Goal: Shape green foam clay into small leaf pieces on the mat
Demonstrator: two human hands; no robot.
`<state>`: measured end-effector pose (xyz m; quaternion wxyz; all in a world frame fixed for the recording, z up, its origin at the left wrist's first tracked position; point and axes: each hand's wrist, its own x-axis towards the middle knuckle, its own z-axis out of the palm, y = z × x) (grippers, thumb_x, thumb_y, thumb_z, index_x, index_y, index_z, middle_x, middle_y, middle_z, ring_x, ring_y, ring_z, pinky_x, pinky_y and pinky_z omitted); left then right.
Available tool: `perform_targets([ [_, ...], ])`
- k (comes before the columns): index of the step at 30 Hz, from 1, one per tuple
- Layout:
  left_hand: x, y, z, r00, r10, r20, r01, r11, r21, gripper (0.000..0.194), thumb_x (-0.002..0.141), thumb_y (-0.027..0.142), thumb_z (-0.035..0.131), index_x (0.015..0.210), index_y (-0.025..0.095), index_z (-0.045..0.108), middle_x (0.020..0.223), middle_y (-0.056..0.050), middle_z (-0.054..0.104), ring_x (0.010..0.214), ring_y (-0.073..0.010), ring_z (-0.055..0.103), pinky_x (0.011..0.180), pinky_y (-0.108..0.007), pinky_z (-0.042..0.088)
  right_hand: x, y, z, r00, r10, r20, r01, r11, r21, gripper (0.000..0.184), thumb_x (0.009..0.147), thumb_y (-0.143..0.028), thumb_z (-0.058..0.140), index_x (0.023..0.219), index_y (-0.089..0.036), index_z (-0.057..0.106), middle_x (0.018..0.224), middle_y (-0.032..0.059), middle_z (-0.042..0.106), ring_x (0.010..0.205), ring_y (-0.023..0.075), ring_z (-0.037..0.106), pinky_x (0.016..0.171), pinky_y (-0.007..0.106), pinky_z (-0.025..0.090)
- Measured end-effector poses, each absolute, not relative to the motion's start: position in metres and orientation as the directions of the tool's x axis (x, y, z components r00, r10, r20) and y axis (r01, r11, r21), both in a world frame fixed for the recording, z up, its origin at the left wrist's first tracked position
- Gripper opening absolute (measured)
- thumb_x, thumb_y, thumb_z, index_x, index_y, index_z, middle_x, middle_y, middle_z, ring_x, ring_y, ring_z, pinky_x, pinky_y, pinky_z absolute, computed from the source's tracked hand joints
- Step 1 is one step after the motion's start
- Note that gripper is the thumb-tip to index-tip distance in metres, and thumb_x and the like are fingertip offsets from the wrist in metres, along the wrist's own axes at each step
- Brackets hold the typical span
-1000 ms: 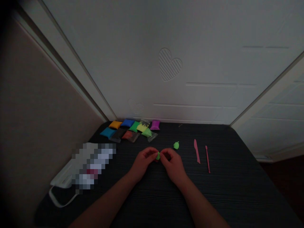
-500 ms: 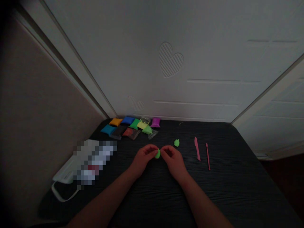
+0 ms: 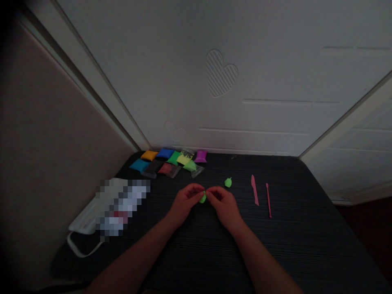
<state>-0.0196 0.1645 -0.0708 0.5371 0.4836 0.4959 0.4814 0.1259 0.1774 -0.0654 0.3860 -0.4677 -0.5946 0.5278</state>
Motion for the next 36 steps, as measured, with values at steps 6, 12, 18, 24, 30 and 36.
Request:
perform_targets([
  [6, -0.0207, 0.1648, -0.0744, 0.05, 0.997, -0.054, -0.085, 0.059, 0.995, 0.023, 0.069, 0.025, 0.059, 0.09, 0.018, 0.055, 0.077, -0.001, 0.059, 0.072, -0.0119, 0.056, 0.067, -0.024, 0.042, 0.1281, 0.1801, -0.0672, -0.303, 0.949, -0.09, 0.123, -0.055, -0.991, 0.021, 0.072, -0.036, 0.056, 0.081, -0.019, 0.063, 0.078, 0.0016, 0.063, 0.075, 0.0161, 0.057, 0.07, 0.029, 0.042],
  [12, -0.0213, 0.1633, -0.0713, 0.068, 0.998, -0.009, 0.003, 0.009, 1.0, 0.027, 0.07, 0.027, 0.059, 0.094, 0.017, 0.054, 0.08, -0.002, 0.059, 0.074, -0.0131, 0.056, 0.07, -0.026, 0.044, 0.1289, 0.1814, -0.0681, -0.305, 0.947, -0.104, 0.091, -0.08, -0.993, 0.022, 0.072, -0.037, 0.055, 0.081, -0.018, 0.064, 0.075, 0.0005, 0.062, 0.072, 0.0146, 0.055, 0.068, 0.026, 0.041],
  [18, -0.021, 0.1631, -0.0721, 0.086, 0.996, -0.004, 0.019, 0.003, 1.0, 0.026, 0.071, 0.028, 0.058, 0.094, 0.018, 0.053, 0.077, -0.001, 0.058, 0.072, -0.013, 0.056, 0.068, -0.026, 0.044, 0.1299, 0.1822, -0.068, -0.298, 0.95, -0.093, 0.096, -0.067, -0.993, 0.022, 0.073, -0.037, 0.053, 0.076, -0.018, 0.064, 0.066, -0.0014, 0.057, 0.063, 0.0116, 0.05, 0.06, 0.023, 0.038],
  [24, -0.0204, 0.1635, -0.0718, 0.088, 0.996, -0.023, 0.003, 0.023, 1.0, 0.026, 0.07, 0.027, 0.059, 0.093, 0.018, 0.053, 0.076, -0.001, 0.059, 0.071, -0.0129, 0.056, 0.067, -0.025, 0.044, 0.1283, 0.1812, -0.0689, -0.295, 0.952, -0.086, 0.145, -0.044, -0.988, 0.024, 0.073, -0.038, 0.053, 0.079, -0.018, 0.064, 0.067, -0.0007, 0.058, 0.063, 0.0127, 0.05, 0.059, 0.025, 0.039],
  [30, -0.0201, 0.1626, -0.0709, 0.089, 0.996, -0.02, -0.009, 0.02, 1.0, 0.025, 0.069, 0.027, 0.059, 0.092, 0.018, 0.054, 0.077, -0.001, 0.059, 0.072, -0.0127, 0.056, 0.068, -0.025, 0.044, 0.1268, 0.1804, -0.0687, -0.292, 0.955, -0.048, 0.168, 0.002, -0.986, 0.023, 0.075, -0.038, 0.051, 0.077, -0.018, 0.062, 0.068, -0.0008, 0.057, 0.064, 0.013, 0.051, 0.06, 0.025, 0.039],
  [36, -0.0208, 0.1632, -0.071, 0.097, 0.995, -0.036, -0.028, 0.039, 0.999, 0.025, 0.07, 0.025, 0.059, 0.093, 0.018, 0.053, 0.077, -0.001, 0.058, 0.072, -0.013, 0.056, 0.069, -0.026, 0.044, 0.1277, 0.1791, -0.0662, -0.275, 0.96, -0.046, 0.188, 0.007, -0.982, 0.024, 0.077, -0.038, 0.048, 0.079, -0.018, 0.062, 0.067, -0.0002, 0.057, 0.064, 0.0133, 0.052, 0.061, 0.025, 0.041],
])
